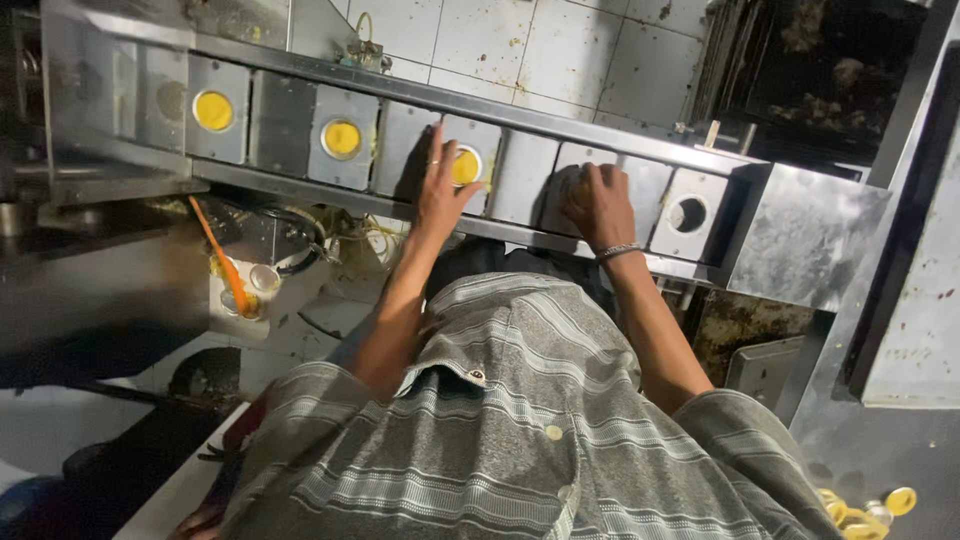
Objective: The person places tart shells into a conveyor machine and then organizes them on a metal tray.
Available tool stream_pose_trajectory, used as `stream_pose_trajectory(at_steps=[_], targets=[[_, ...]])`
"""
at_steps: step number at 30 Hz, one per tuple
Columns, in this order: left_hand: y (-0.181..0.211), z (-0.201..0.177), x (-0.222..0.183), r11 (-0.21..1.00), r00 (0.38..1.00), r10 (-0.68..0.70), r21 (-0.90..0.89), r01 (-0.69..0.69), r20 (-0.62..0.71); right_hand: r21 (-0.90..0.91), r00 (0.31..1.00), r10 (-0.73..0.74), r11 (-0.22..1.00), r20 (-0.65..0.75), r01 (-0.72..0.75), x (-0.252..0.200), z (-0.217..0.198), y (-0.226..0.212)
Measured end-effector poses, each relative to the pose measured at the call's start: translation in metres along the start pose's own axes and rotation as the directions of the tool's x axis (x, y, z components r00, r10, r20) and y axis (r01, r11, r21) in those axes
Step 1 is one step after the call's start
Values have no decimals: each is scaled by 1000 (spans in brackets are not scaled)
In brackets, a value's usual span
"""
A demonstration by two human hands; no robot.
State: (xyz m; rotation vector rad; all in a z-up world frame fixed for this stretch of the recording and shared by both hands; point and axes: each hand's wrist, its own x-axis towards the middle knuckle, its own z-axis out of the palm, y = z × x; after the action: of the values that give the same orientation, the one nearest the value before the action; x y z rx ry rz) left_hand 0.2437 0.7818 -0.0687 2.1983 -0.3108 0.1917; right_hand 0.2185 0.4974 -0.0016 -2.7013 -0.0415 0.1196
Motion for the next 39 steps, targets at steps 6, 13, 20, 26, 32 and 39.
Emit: stream_pose_trajectory(at_steps=[6,13,20,26,32,39], targets=[[0,-39,-5,940,995,-62,330,84,-76,-93,997,-72,993,-31,69,2,27,12],[-6,-53,-11,933,975,-157,302,198,-157,-91,983,-183,979,-23,180,-3,32,0],[-1,-32,-3,977,990,-56,199,81,-129,-29,994,-33,999,-106,30,-47,15,66],[55,-2,21,979,981,38,191,-74,188,25,989,143,990,-36,-142,-44,13,80],[41,-13,8,975,991,-63,219,35,121,-13,998,57,998,19,-56,-14,17,32],[5,-31,0,928,967,-254,290,236,26,-112,998,-60,992,-7,58,-10,48,36]])
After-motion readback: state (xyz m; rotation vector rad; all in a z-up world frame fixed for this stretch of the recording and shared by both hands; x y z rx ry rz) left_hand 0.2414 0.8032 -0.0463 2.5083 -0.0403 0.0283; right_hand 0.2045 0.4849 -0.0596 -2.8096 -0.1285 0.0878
